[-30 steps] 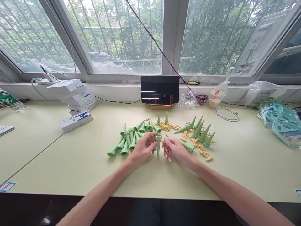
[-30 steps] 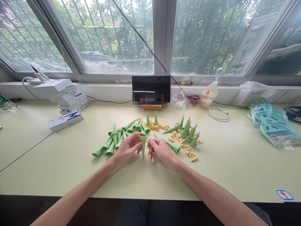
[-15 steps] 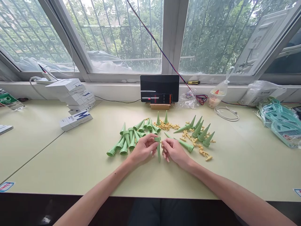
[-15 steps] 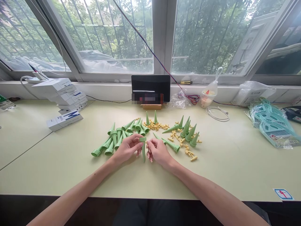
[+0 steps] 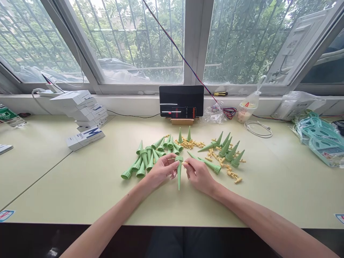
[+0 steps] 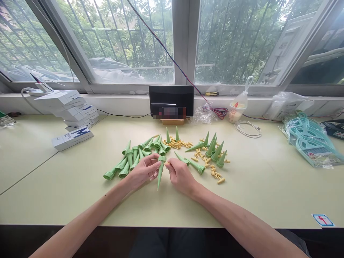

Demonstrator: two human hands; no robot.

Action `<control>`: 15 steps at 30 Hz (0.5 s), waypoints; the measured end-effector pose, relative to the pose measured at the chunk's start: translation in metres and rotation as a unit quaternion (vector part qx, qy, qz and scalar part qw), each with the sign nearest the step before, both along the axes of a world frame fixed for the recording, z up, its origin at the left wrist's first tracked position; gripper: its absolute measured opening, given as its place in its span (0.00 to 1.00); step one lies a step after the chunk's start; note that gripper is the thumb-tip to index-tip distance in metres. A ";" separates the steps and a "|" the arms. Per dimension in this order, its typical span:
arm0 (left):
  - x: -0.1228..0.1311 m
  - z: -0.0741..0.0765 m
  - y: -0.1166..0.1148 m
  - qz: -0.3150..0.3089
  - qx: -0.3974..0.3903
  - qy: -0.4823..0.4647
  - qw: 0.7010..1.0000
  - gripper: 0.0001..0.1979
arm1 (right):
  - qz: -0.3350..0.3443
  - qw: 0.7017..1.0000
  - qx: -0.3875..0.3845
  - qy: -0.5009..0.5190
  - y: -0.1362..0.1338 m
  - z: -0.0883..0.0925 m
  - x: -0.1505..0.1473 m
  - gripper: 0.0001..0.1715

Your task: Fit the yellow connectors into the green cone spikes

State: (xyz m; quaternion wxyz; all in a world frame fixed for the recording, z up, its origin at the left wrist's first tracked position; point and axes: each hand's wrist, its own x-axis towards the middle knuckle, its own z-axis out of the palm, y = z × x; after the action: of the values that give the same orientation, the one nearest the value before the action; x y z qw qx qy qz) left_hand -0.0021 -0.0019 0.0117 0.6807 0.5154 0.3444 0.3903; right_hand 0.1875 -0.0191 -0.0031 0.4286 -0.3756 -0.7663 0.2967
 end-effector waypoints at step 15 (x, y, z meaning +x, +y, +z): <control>0.004 -0.002 -0.004 0.038 0.177 0.097 0.979 0.10 | 0.046 0.966 -0.227 0.118 -0.001 0.004 -0.001 0.19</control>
State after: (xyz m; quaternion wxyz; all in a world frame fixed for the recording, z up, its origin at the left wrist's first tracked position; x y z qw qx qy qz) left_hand 0.0021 -0.0058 0.0101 0.5269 0.6498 0.3533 0.4188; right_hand 0.1862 -0.0202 0.0008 0.4054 -0.3899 -0.6390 0.5247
